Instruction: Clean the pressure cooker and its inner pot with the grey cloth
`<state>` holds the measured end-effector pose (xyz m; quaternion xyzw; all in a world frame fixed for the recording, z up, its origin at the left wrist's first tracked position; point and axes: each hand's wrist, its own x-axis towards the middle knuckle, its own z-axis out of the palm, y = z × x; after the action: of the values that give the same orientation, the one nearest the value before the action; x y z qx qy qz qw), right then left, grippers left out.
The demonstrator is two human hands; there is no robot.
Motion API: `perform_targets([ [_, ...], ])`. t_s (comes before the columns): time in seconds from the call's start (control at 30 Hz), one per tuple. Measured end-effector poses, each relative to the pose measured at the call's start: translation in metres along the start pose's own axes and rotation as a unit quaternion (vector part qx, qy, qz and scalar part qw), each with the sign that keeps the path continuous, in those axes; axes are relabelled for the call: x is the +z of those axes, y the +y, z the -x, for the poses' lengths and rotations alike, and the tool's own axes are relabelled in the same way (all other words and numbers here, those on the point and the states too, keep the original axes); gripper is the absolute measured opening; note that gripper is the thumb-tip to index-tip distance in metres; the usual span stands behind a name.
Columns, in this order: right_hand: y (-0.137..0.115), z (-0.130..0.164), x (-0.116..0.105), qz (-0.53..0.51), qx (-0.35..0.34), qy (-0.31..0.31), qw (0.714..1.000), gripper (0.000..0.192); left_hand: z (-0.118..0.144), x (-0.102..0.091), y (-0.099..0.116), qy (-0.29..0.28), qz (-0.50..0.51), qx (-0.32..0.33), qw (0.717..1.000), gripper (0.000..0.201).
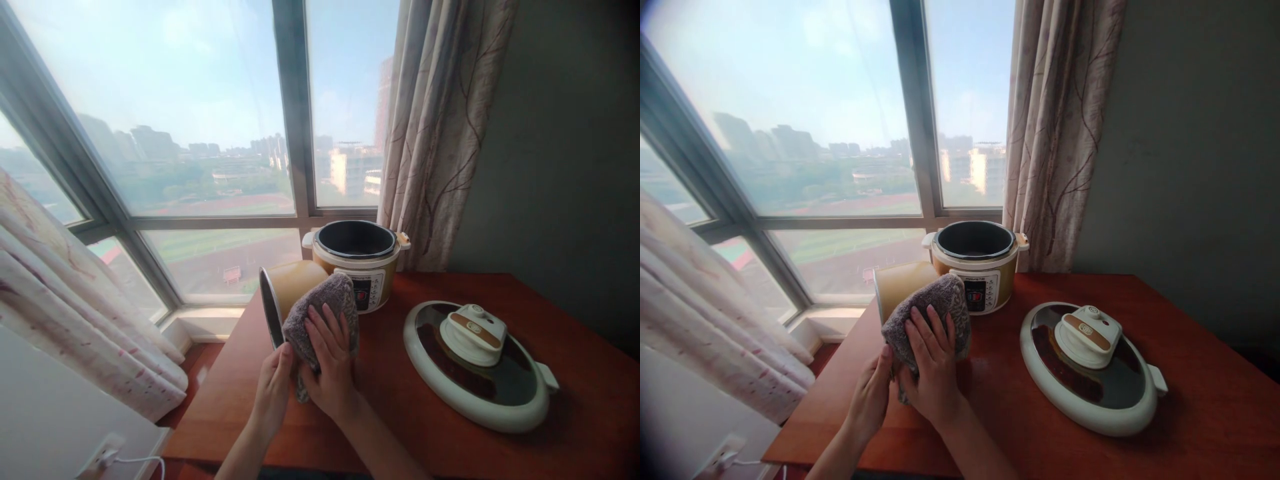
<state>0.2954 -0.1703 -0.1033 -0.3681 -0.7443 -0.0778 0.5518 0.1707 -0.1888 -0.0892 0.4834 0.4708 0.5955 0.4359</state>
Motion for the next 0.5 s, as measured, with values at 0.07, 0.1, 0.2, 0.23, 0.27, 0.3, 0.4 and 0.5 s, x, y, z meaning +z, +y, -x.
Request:
perform_targets([
  [0.07, -0.001, 0.012, -0.002, 0.019, -0.005, -0.012, 1.0, 0.062, -0.001, 0.006, 0.012, 0.021, 0.046, -0.026, 0.998, 0.056],
  [0.1, 0.0, 0.017, -0.004, 0.027, -0.006, -0.016, 0.999, 0.062, -0.003, 0.009, 0.019, 0.024, 0.073, -0.043, 0.996, 0.055],
  [0.2, 0.003, 0.032, -0.01, 0.045, -0.016, -0.022, 0.999, 0.061, -0.008, 0.02, 0.043, 0.01, 0.155, -0.102, 0.983, 0.054],
  [0.23, 0.004, 0.037, -0.012, 0.05, -0.021, -0.024, 0.998, 0.06, -0.009, 0.022, 0.051, 0.005, 0.181, -0.12, 0.976, 0.053],
  [0.27, 0.006, 0.041, -0.015, 0.054, -0.024, -0.025, 0.998, 0.06, -0.011, 0.024, 0.059, 0.001, 0.204, -0.136, 0.969, 0.052],
  [0.3, 0.008, 0.045, -0.018, 0.057, -0.026, -0.026, 0.998, 0.059, -0.011, 0.026, 0.065, -0.003, 0.223, -0.152, 0.963, 0.051],
  [0.4, 0.011, 0.054, -0.026, 0.06, -0.027, -0.027, 0.997, 0.058, -0.011, 0.029, 0.077, -0.01, 0.257, -0.181, 0.949, 0.046],
  [0.5, 0.012, 0.052, -0.033, 0.057, -0.026, -0.015, 0.998, 0.058, -0.006, 0.032, 0.078, -0.01, 0.266, -0.19, 0.945, 0.045],
])
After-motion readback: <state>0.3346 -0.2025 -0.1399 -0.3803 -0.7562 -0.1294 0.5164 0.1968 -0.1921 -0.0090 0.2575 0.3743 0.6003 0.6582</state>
